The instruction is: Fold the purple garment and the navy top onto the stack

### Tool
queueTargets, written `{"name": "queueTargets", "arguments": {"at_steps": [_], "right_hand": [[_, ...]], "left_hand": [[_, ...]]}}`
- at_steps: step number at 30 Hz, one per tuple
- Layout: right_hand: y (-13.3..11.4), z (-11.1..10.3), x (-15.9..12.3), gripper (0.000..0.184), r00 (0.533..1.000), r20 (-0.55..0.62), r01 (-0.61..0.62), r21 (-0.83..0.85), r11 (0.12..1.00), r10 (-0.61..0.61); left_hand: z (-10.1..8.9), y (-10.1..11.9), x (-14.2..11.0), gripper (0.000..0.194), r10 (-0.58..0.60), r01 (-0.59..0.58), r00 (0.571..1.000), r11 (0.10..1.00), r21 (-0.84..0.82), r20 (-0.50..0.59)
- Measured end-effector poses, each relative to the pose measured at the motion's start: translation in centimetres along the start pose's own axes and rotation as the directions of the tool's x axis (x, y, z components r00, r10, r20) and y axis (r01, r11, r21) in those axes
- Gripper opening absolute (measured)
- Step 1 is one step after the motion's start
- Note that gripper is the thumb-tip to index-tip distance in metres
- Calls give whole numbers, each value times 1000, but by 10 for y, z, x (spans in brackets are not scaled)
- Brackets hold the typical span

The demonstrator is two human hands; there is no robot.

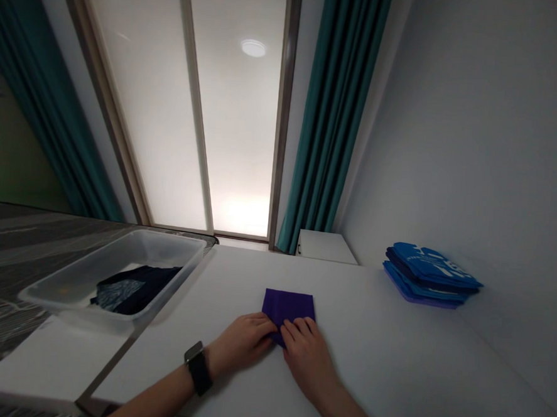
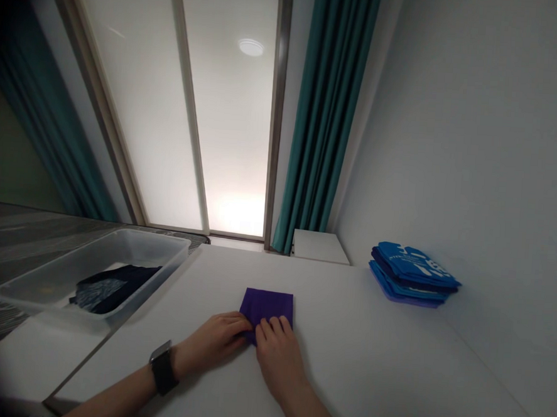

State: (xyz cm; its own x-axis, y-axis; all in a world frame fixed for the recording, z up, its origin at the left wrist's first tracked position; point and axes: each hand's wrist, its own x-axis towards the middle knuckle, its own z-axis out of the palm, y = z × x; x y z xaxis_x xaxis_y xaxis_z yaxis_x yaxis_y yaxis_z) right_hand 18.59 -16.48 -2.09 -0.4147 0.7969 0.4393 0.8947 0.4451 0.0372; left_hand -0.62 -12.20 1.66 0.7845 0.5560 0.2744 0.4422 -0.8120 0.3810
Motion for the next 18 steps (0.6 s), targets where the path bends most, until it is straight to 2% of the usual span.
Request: {"name": "queueTargets", "arguments": {"at_steps": [2,3,4,5,6,7,8,9,11,13,16,18], "right_hand": [[-2,-4,4,23,998,60,-31,29,999,29],[-2,-8,6,21,995,88,-48,48,998,43],[-2,-13,9,18,992,114,-63,70,996,55],[-1,-19,11,17,989,137,-75,95,993,61],[1,-24,14,16,985,158,-83,119,989,64],[4,-30,17,16,982,176,-89,140,986,63],[7,-35,20,15,979,192,-94,156,983,63],[10,-39,23,15,976,208,-97,168,981,61],[17,-43,28,14,969,236,-111,185,976,66],[23,-44,31,15,965,249,-130,201,971,77],[25,-41,28,15,968,235,-139,222,965,86],[22,-38,22,16,977,195,-135,237,962,89]], "left_hand": [[-1,4,-3,25,-35,26,995,995,-95,-96],[-1,5,-5,25,-98,67,979,983,-173,-177],[0,6,-8,22,-203,126,943,951,-284,-263],[2,6,-11,21,-343,187,881,885,-427,-325],[4,5,-15,21,-493,232,804,775,-588,-333],[6,3,-18,23,-625,250,728,625,-740,-282],[8,1,-21,26,-715,245,676,449,-859,-180],[9,-1,-23,29,-753,234,656,267,-935,-51],[10,-4,-24,36,-715,229,675,-29,-973,181],[8,-6,-21,41,-630,270,702,-194,-943,331],[4,-7,-7,43,-554,332,706,-290,-897,441],[3,-11,4,43,-532,348,712,-299,-889,458]]}}
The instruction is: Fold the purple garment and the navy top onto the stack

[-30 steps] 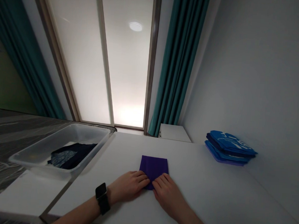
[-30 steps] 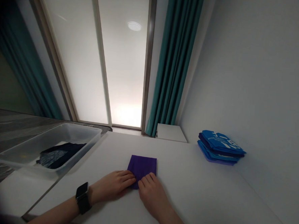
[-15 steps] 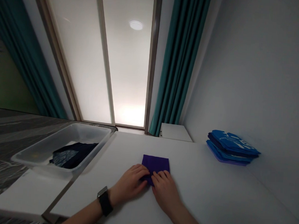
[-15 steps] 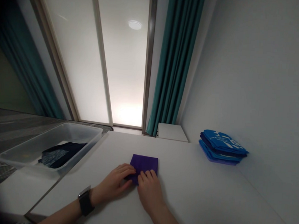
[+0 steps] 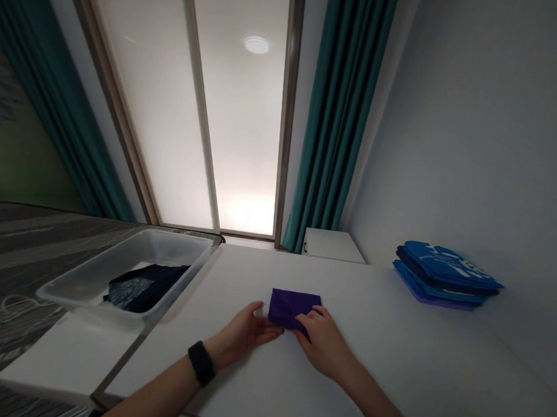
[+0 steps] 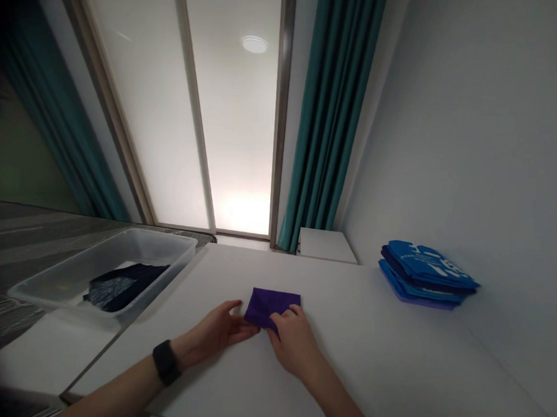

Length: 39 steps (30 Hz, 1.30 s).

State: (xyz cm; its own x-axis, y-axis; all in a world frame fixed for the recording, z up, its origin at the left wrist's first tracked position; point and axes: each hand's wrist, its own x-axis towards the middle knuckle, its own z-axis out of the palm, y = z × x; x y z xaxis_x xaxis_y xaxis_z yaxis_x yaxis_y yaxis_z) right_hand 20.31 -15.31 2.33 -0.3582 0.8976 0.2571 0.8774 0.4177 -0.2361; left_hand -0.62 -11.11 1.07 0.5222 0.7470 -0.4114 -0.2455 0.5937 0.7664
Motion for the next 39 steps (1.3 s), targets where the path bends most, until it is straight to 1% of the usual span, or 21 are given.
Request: {"name": "queueTargets", "arguments": {"at_steps": [1,3,4,6,7,9,11,14,16,19,21,23,24,26,27,29,32,33,35,37,39], "right_hand": [[-1,4,-4,18,1000,-25,11,8,1000,-11],[-5,14,-15,24,996,-78,47,4,999,-47],[-8,20,-21,27,993,-99,67,-14,998,-68],[-13,32,-32,33,987,-123,94,-72,993,-103],[-15,36,-37,35,986,-126,99,-99,990,-111],[-21,41,-46,38,985,-126,100,-117,988,-115],[-26,37,-50,37,986,-124,99,-81,992,-109],[-26,21,-43,22,991,-105,92,45,995,-87],[-17,7,-26,18,994,-90,72,121,990,-61],[8,-4,9,26,997,-80,20,182,983,-5],[27,-4,33,35,999,-33,-13,239,971,21],[44,-2,53,46,997,60,-57,328,943,40],[51,0,61,51,993,117,-75,375,924,33],[61,0,73,53,971,239,-96,473,876,-22],[64,-2,77,51,952,300,-105,514,851,-64],[71,-7,83,42,897,424,-149,562,814,-128],[81,-15,82,29,797,584,-259,561,786,-154],[85,-18,80,26,775,612,-285,564,775,-161],[93,-21,72,23,757,631,-318,582,749,-169],[99,-22,63,22,772,617,-353,615,705,-152],[102,-23,52,19,803,589,-398,650,648,-97]], "left_hand": [[1,3,6,42,12,-12,1000,1000,14,-14],[2,7,17,41,58,-52,995,996,68,-83],[1,9,22,45,82,-69,989,992,108,-125],[1,11,31,62,120,-83,976,976,204,-179],[1,13,34,68,131,-82,975,964,255,-182],[2,17,41,70,147,-74,972,930,360,-181],[5,21,46,64,166,-70,969,898,435,-185],[11,26,52,49,184,-77,967,874,481,-178],[14,28,55,38,187,-86,970,865,495,-157],[14,29,57,29,200,-119,975,844,524,-100],[12,29,59,29,236,-176,971,832,526,-47],[9,29,62,31,283,-246,959,823,512,5],[8,29,63,32,304,-278,952,818,503,32],[7,29,64,33,335,-332,938,803,495,86],[7,30,64,33,348,-355,931,792,497,110],[8,32,62,31,372,-390,917,762,517,145],[11,38,56,27,400,-415,902,708,571,161],[12,41,54,27,408,-419,899,694,586,159],[13,45,50,27,416,-416,897,684,599,148],[13,47,47,27,408,-403,903,693,598,135],[12,48,47,28,400,-394,907,703,592,129]]}}
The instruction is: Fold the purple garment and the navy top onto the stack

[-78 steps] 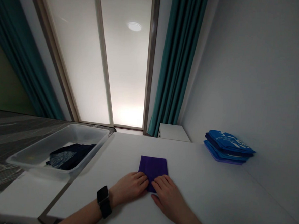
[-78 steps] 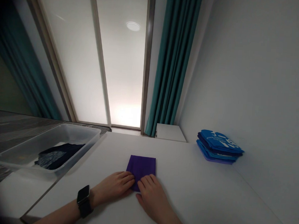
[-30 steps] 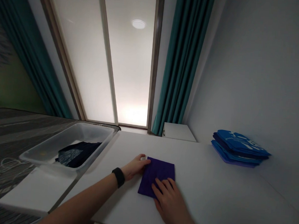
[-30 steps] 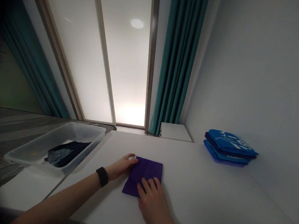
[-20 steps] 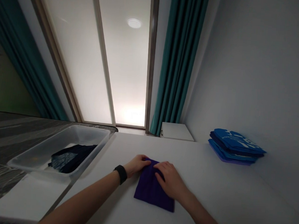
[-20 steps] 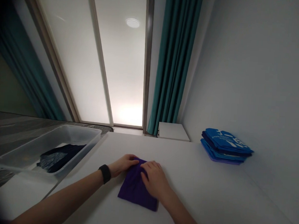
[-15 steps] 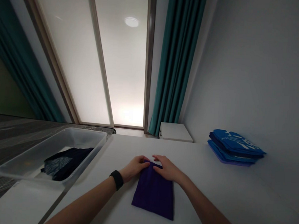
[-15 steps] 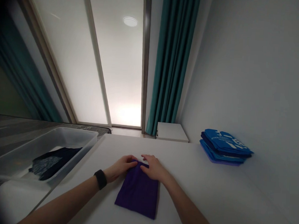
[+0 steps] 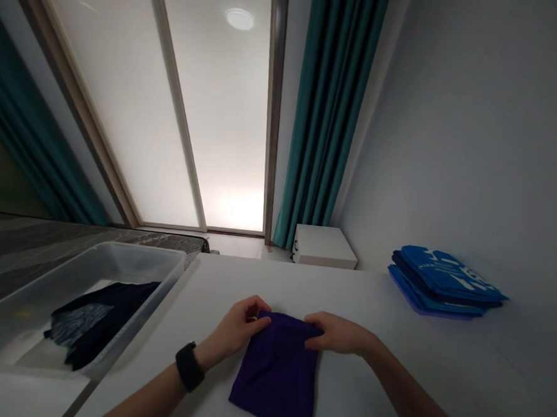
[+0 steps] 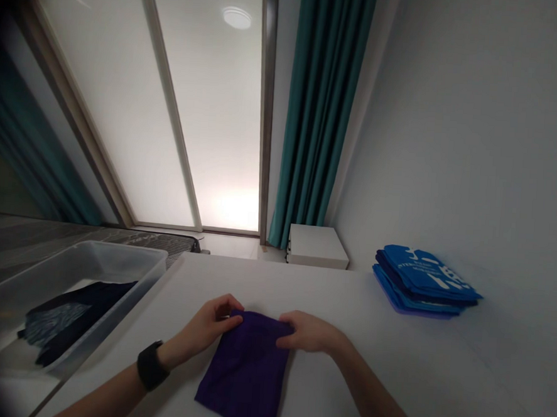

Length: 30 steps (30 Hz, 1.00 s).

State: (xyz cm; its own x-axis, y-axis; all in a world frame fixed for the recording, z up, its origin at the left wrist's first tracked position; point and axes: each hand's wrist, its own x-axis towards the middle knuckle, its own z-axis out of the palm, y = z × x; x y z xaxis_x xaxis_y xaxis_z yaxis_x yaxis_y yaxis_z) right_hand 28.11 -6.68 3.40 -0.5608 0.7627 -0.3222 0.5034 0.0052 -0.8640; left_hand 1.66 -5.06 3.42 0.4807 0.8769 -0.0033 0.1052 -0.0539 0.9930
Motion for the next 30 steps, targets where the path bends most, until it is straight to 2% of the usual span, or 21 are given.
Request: {"name": "queueTargets", "arguments": {"at_steps": [3,7,10,14,22,30], "right_hand": [[4,6,-11,17,985,-171,11,136,991,12],[2,13,-23,24,933,-360,152,347,925,-18],[4,12,-33,35,878,-478,218,420,881,10],[14,1,-50,40,824,-562,263,496,828,75],[33,-35,-97,58,711,-690,330,494,804,132],[45,-72,-150,45,543,-831,328,347,879,125]], "left_hand": [[-1,-3,5,27,2,-2,1000,1000,9,-12],[5,-5,20,23,28,-28,1000,998,63,12],[16,-1,35,22,53,-56,998,996,69,36],[40,9,56,22,79,-82,996,995,62,45],[95,40,95,20,139,-145,985,988,58,99],[155,70,136,19,200,-207,964,978,28,176]]}}
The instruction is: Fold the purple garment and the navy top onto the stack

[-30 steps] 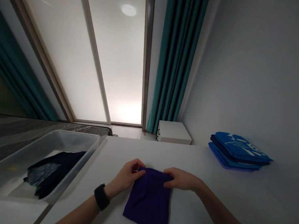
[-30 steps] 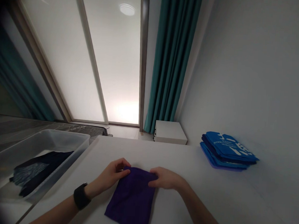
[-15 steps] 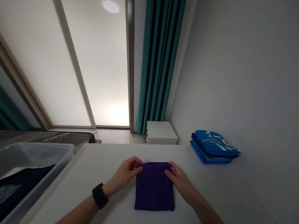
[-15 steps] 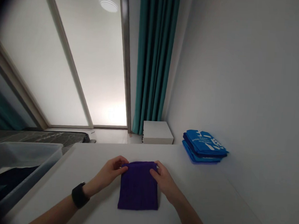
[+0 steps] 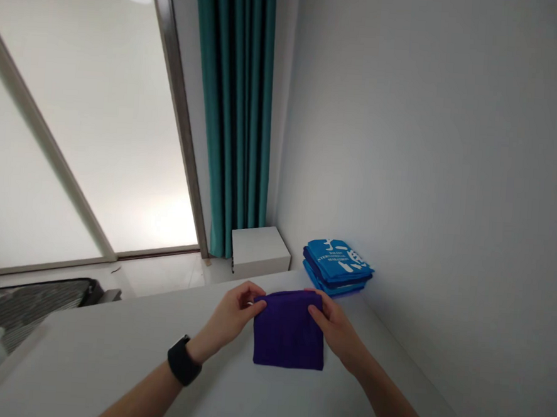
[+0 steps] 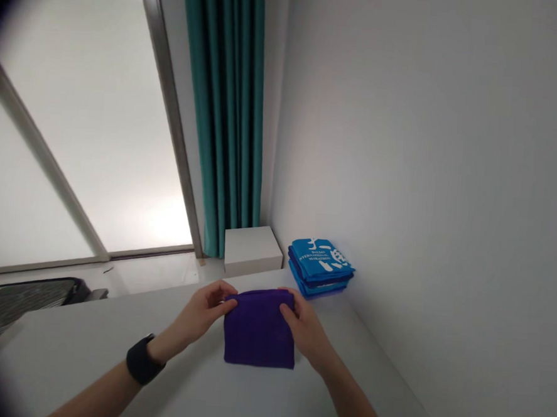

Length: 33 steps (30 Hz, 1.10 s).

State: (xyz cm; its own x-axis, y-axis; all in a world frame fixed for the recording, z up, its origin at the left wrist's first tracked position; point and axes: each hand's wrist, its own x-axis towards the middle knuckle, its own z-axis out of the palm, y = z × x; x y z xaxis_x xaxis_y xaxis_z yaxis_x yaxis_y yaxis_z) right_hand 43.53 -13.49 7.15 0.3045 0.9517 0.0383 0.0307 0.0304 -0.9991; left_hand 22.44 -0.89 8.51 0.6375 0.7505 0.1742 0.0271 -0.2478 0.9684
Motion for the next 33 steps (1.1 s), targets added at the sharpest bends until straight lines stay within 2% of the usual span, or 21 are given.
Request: {"name": "queueTargets", "arguments": {"at_steps": [4,8,13,17,21,24,27,33], "right_hand": [[-15,-35,4,44,996,-79,28,-117,993,-38],[-36,-71,15,43,982,-154,59,-276,959,-105],[-62,-109,40,34,976,-157,66,-439,896,-149],[-81,-130,68,31,981,-130,64,-469,881,-141],[-92,-145,106,26,986,-133,21,-495,869,-99],[-90,-152,135,21,990,-138,-44,-513,857,-32],[-77,-156,162,19,987,-161,-89,-534,840,2],[-47,-159,187,19,978,-210,-147,-606,782,21]], "left_hand": [[26,11,30,18,50,-49,997,999,-4,64],[55,20,65,22,34,-32,998,999,-42,62],[87,31,107,25,17,-7,998,985,-173,58],[101,38,138,30,-22,36,999,953,-301,48],[105,35,173,34,-77,94,995,907,-409,58],[105,25,201,35,-112,124,992,900,-419,54],[105,8,222,34,-141,147,989,903,-404,47],[109,-21,238,30,-190,185,981,912,-366,22]]}}
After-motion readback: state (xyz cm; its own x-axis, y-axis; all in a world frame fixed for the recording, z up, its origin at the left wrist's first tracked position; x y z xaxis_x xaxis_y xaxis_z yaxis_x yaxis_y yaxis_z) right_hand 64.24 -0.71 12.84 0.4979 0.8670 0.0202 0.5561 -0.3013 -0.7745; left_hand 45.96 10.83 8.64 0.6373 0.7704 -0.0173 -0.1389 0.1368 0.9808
